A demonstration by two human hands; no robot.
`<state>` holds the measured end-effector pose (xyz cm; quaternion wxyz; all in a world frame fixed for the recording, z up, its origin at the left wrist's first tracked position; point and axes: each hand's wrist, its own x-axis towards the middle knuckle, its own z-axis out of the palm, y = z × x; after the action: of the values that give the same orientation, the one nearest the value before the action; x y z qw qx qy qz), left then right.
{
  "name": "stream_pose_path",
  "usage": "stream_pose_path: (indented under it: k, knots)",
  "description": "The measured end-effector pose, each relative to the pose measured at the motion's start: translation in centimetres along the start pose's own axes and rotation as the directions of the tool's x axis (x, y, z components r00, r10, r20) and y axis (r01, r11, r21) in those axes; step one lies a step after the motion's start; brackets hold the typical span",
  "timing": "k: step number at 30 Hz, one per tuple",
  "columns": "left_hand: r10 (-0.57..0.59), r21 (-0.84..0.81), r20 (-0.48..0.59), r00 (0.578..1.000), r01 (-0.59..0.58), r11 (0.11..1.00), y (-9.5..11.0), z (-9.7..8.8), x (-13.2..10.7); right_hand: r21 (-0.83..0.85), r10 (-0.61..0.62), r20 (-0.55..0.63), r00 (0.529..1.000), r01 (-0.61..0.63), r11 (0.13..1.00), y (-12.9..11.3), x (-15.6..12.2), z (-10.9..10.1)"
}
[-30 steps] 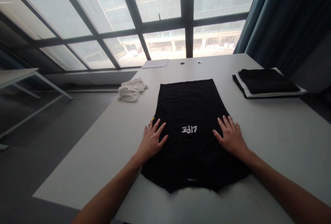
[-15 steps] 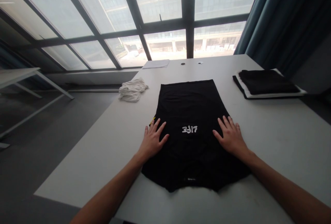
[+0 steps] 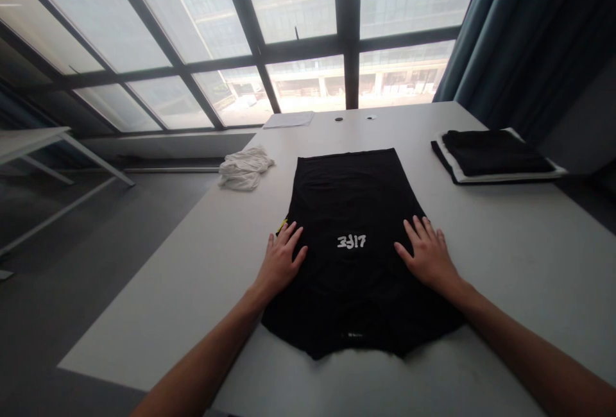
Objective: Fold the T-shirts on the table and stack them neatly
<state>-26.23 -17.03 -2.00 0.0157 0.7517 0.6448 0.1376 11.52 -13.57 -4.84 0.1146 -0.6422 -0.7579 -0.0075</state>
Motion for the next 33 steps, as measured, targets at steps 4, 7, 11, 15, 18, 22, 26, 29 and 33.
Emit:
stream_pose_path:
  k: [4,7,11,15,18,22,26,29,33]
  knots:
    - [-0.008,0.016,0.053,0.999,0.007,1.000,-0.3,0.4,-0.1,-0.003,0.004,0.005,1.000,-0.004,1.000,-0.1,0.0,-0.3]
    - [0.000,0.036,0.091,0.996,-0.004,0.999,-0.6,0.8,-0.2,-0.004,0.004,0.006,1.000,-0.004,1.000,-0.1,0.0,-0.3]
    - [0.000,0.042,0.088,0.996,-0.003,0.999,-0.7,1.0,-0.2,-0.003,0.003,0.004,1.000,-0.003,1.000,-0.1,0.0,-0.3]
    - [0.007,0.039,0.080,0.997,-0.010,0.999,-0.9,1.0,-0.1,-0.007,0.003,0.002,1.000,-0.003,1.000,-0.2,0.0,-0.3]
    - [0.008,0.043,0.079,0.997,-0.012,0.999,-1.0,1.1,-0.1,-0.005,0.001,0.003,1.000,-0.001,1.000,-0.2,0.0,-0.3]
    - [0.009,0.036,0.054,0.999,-0.011,0.999,-0.5,0.7,-0.1,-0.008,-0.004,-0.009,1.000,0.004,1.000,-0.1,0.0,-0.1]
    - [0.029,0.023,0.016,0.999,-0.030,0.999,0.3,-0.2,-0.1,-0.005,-0.008,-0.013,1.000,0.008,1.000,-0.1,0.0,-0.1]
    - [0.035,0.034,0.019,0.999,-0.036,0.999,0.7,-0.4,-0.2,-0.004,-0.004,-0.004,1.000,0.004,1.000,-0.1,0.0,-0.2]
    - [0.005,0.064,0.084,0.996,-0.010,0.998,0.6,0.2,-0.5,0.002,0.003,0.007,1.000,-0.003,1.000,-0.1,0.0,-0.2]
